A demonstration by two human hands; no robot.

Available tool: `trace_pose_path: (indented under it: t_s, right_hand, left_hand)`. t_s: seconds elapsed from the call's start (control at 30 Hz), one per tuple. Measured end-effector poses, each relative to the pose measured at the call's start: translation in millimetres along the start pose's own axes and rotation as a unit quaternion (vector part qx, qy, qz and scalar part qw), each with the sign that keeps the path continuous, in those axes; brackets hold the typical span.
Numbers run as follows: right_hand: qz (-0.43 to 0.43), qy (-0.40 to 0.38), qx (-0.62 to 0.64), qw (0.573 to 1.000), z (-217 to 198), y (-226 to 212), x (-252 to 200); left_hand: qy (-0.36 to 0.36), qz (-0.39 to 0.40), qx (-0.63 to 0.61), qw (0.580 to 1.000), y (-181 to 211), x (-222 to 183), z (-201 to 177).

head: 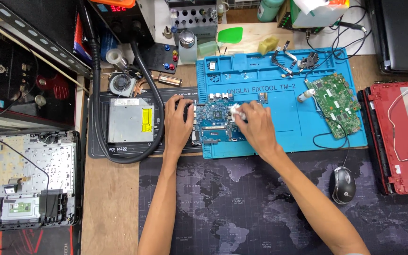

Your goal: Repairing a laptop motherboard using a heat gun and cleaning it before reassembly

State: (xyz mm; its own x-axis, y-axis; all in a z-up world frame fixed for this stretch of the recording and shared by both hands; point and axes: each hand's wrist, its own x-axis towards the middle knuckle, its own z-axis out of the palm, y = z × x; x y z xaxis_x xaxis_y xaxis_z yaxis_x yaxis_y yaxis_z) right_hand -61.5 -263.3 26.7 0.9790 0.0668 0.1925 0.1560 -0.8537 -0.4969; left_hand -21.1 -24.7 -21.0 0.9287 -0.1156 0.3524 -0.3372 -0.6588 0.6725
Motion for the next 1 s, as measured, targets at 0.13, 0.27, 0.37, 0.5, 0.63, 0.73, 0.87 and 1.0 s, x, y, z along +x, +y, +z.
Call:
trace_pose_path:
  t_s: [0.13, 0.27, 0.37, 0.5, 0.63, 0.73, 0.87, 1.0]
  right_hand:
    - [-0.018, 0.063, -0.028, 0.997, 11.6, 10.7, 12.4]
    - [0.013, 0.035, -0.012, 0.999, 9.1, -0.3, -0.2]
    - [0.017, 0.018, 0.016, 1.000, 4.4, -8.7, -8.6]
    - [0.023, 0.015, 0.015, 1.000, 9.8, -0.1, -5.9]
    - [0.003, 0.064, -0.006, 0.998, 9.0, 2.7, 11.2]
    - [0.016, 0.050, -0.004, 0.999, 7.1, -2.1, 8.8]
    - [0.036, 0.013, 0.032, 0.999, 1.8, -3.4, 2.8]
    - [0.047, 0.034, -0.032, 0.998, -0.4, 8.4, 4.6]
  left_hand:
    - [0.005, 0.000, 0.000, 1.000, 1.2, 1.3, -1.2]
    - [0.004, 0.000, -0.001, 1.000, -0.1, 0.0, -0.3]
    - [0.004, 0.000, 0.000, 1.000, 0.3, 1.1, -0.7]
    - [0.009, 0.000, -0.005, 1.000, 0.0, 0.5, 0.1]
    - [0.014, 0.006, -0.010, 1.000, 2.8, 3.2, -1.7]
    - [0.004, -0.006, -0.017, 1.000, 1.8, -0.1, -1.3]
    - [0.001, -0.010, -0.015, 1.000, 3.4, 0.7, -2.4]
    - [0.007, -0.005, -0.011, 1.000, 2.4, 1.5, -1.4]
